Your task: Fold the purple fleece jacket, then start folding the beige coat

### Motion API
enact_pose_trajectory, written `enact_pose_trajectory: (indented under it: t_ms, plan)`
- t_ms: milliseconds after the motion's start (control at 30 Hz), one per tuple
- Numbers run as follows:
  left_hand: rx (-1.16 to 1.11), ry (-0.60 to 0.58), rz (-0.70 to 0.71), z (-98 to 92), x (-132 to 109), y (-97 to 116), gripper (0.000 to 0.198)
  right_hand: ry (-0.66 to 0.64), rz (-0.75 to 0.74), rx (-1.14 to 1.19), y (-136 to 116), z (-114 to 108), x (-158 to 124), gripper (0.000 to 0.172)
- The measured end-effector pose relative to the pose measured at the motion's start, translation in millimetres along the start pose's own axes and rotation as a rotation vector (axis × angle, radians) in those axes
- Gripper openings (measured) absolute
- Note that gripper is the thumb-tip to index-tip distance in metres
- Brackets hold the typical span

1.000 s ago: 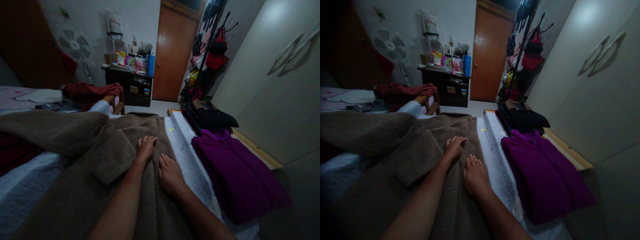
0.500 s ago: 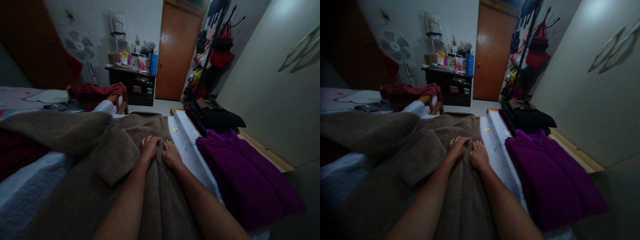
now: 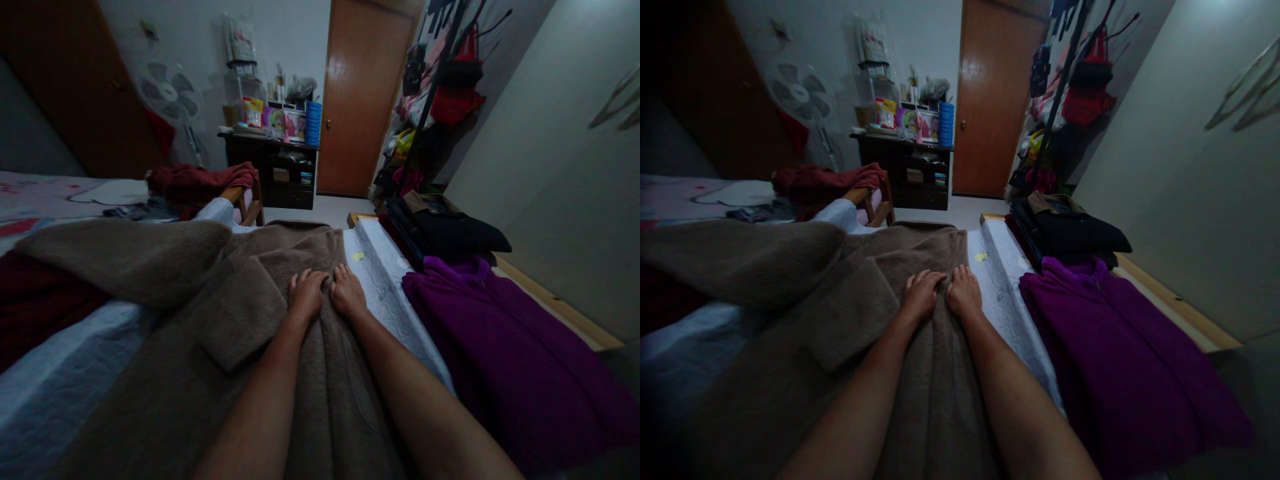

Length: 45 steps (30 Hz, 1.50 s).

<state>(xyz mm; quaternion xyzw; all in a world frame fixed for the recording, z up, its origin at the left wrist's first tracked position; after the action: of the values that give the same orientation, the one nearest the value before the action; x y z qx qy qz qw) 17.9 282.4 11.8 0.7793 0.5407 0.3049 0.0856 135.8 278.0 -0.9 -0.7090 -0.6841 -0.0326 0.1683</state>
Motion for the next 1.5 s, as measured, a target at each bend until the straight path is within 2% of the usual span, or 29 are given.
enact_pose_trajectory:
  t_ms: [333, 800, 1200, 1500]
  plan:
    - [0.001, -0.026, -0.013, 3.9, 1, -1, 0.05, 0.03, 0.053, 0.027, 6, 6, 28, 0.054]
    - [-0.002, 0.0, -0.018, 4.7, 1, -2, 0.051, 0.067, 0.093, 0.023, 7, 13, 58, 0.052]
    - [0.011, -0.016, -0.05, -2.5, 1, 4, 0.044, 0.024, 0.063, 0.037, 9, 25, 84, 0.055]
    - [0.013, -0.018, -0.049, -0.7, 1, 3, 0.044, -0.019, 0.051, 0.026, 11, 37, 108, 0.056]
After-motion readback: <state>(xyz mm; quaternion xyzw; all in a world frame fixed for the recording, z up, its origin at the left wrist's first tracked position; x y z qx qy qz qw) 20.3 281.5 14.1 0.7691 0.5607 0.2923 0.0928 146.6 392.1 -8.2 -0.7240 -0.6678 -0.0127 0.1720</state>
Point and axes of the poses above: each hand's wrist, its own x-axis towards the middle knuckle, its own z-axis out of the palm, y = z × x, the point moved 6 cm from there along x, towards the middle knuckle, and after that the axes turned 10 degrees about y, right-handed, at the moved point
